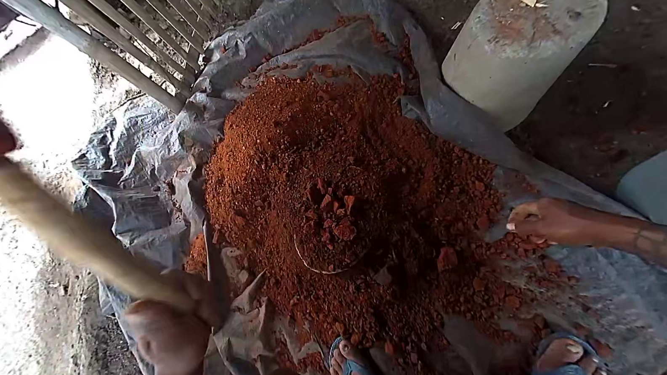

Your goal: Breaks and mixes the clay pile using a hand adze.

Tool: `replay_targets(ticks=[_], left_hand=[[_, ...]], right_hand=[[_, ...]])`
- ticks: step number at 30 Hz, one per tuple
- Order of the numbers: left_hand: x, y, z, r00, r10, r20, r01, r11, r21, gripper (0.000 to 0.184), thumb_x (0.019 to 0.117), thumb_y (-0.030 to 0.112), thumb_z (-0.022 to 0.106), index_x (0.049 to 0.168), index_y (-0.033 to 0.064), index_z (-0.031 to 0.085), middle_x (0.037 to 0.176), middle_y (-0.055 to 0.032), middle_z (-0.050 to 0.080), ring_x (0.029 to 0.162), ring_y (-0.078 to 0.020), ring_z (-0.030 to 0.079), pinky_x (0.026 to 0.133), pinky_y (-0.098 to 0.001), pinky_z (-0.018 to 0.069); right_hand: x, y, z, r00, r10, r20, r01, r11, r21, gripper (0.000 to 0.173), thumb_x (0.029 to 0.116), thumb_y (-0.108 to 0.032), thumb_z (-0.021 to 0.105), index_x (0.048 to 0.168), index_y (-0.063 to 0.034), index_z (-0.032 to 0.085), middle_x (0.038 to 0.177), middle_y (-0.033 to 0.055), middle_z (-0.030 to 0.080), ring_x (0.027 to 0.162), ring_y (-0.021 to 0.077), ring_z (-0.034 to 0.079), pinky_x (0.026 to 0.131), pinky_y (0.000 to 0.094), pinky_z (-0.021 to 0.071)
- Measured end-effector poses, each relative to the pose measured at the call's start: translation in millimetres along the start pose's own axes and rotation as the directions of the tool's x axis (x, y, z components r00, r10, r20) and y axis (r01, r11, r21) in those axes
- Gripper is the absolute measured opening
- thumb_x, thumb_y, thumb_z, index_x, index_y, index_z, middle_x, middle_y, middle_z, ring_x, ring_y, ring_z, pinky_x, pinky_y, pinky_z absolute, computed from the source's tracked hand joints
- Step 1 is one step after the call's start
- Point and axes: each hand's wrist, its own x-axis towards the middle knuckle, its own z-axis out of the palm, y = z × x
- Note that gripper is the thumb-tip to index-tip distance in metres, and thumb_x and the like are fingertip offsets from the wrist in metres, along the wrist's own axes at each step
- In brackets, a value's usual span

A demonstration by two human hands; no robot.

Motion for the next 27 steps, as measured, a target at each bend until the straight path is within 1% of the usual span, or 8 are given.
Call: replay_targets(ticks=[3,5,9,12,17,21,24,27], left_hand=[[-7.1,-18.0,25.6,0.991,0.105,-0.077,-0.11,0.992,-0.063,0.056,0.0889,0.083,0.041,0.08,0.0318,0.063,0.057,0.0152,0.054,0.048,-0.0006,0.051,0.045,-0.0222,0.0459],[-58.0,-76.2,46.6,0.974,-0.138,-0.179,0.163,0.978,0.13,0.053,0.1002,0.066,0.044,0.074,0.0225,0.06,0.057,0.0123,0.052,0.049,-0.0014,0.051,0.048,-0.0232,0.046],[-127.6,-183.6,60.5,0.499,-0.861,-0.102,0.736,0.359,0.574,0.073,0.108,0.057,0.021,0.084,0.0027,0.063,0.067,-0.0084,0.056,0.06,-0.0239,0.057,0.061,-0.0479,0.0513],[-106.8,-153.5,49.5,0.571,-0.814,-0.11,0.748,0.461,0.478,0.07,0.108,0.057,0.025,0.082,0.0044,0.063,0.061,-0.004,0.054,0.051,-0.018,0.052,0.051,-0.0404,0.0473],[-36.4,-54.6,16.9,0.96,-0.26,-0.108,0.278,0.934,0.225,0.069,0.0892,0.086,0.035,0.077,0.0226,0.058,0.054,0.0102,0.049,0.041,-0.0027,0.045,0.039,-0.0237,0.0413],[-7.4,-40.0,36.9,0.99,0.117,-0.079,-0.119,0.993,-0.022,0.059,0.0909,0.083,0.036,0.082,0.0305,0.061,0.056,0.0143,0.052,0.045,-0.0009,0.049,0.043,-0.0218,0.0446],[-76.4,-113.7,59.8,0.969,-0.22,-0.113,0.24,0.945,0.223,0.062,0.0961,0.074,0.044,0.072,0.018,0.058,0.054,0.0082,0.05,0.046,-0.0044,0.049,0.044,-0.0258,0.0433],[-133.3,-183.5,68.1,0.583,-0.812,0.02,0.604,0.45,0.657,0.071,0.1037,0.062,0.023,0.082,0.0069,0.062,0.065,-0.0049,0.054,0.06,-0.0211,0.056,0.06,-0.0467,0.0499]], right_hand=[[0.9,-9.8,2.0,1.0,-0.021,-0.006,0.02,1.0,-0.021,0.029,0.1054,-0.023,0.06,0.122,-0.0004,0.065,0.1,0.0195,0.067,0.08,0.0264,0.064,0.078,0.0469,0.0543],[2.5,-12.7,4.2,0.999,-0.041,0.011,0.041,0.999,-0.027,0.029,0.1056,-0.023,0.06,0.123,-0.0003,0.065,0.101,0.02,0.067,0.081,0.0268,0.065,0.079,0.0469,0.0542],[2.3,-10.4,8.5,0.999,-0.033,0.033,0.035,0.997,-0.061,0.029,0.1056,-0.024,0.06,0.122,-0.0009,0.065,0.099,0.0194,0.067,0.08,0.0269,0.064,0.077,0.0466,0.0541],[-0.5,-9.0,-0.7,1.0,-0.028,0.003,0.029,0.998,-0.05,0.03,0.1056,-0.025,0.06,0.124,-0.0004,0.065,0.109,0.0232,0.068,0.091,0.0332,0.068,0.086,0.0532,0.0547],[1.9,7.1,-0.2,0.999,-0.033,0.016,0.034,0.998,-0.043,0.029,0.1058,-0.022,0.059,0.121,0.0018,0.065,0.103,0.0231,0.067,0.084,0.031,0.066,0.082,0.0503,0.0548],[3.9,-0.7,-3.4,1.0,-0.022,-0.004,0.022,0.999,-0.046,0.029,0.1058,-0.023,0.059,0.122,0.0012,0.065,0.104,0.0228,0.068,0.086,0.0319,0.067,0.084,0.0513,0.0548],[4.3,-8.6,-2.6,0.999,-0.045,0.011,0.046,0.998,-0.048,0.03,0.1057,-0.024,0.06,0.123,0.0008,0.065,0.108,0.0237,0.068,0.091,0.0337,0.067,0.087,0.053,0.0539],[3.7,-8.8,-1.5,0.999,-0.045,0.023,0.046,0.997,-0.062,0.032,0.1057,-0.025,0.06,0.123,0.0008,0.064,0.107,0.023,0.067,0.091,0.033,0.067,0.087,0.0522,0.0538]])
